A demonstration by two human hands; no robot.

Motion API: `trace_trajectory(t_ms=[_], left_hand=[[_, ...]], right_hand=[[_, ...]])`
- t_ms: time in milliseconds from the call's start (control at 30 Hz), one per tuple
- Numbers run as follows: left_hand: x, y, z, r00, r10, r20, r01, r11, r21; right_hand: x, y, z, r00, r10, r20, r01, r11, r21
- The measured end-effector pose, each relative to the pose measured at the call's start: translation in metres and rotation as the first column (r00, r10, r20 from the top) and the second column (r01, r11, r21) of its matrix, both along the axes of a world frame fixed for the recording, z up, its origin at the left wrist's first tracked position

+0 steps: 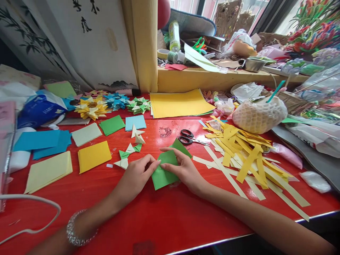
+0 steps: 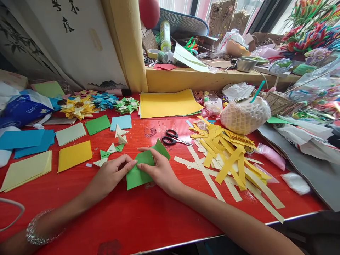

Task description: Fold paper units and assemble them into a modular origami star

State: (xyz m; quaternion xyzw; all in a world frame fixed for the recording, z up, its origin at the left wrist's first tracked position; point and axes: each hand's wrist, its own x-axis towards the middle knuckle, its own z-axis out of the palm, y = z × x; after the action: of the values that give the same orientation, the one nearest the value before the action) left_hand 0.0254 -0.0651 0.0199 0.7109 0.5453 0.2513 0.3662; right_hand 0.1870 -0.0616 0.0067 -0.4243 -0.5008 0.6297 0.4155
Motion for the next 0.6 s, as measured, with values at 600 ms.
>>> trace_trajectory(t_ms=[600], left_hand=[[-0.002, 0.007, -0.006, 0.902, 0.159, 0.401, -0.036, 0.954, -0.298]], right_hand=[[0.003, 0.008, -0.004, 0.997, 0.064, 0.042, -0.066, 0.997, 0.047]])
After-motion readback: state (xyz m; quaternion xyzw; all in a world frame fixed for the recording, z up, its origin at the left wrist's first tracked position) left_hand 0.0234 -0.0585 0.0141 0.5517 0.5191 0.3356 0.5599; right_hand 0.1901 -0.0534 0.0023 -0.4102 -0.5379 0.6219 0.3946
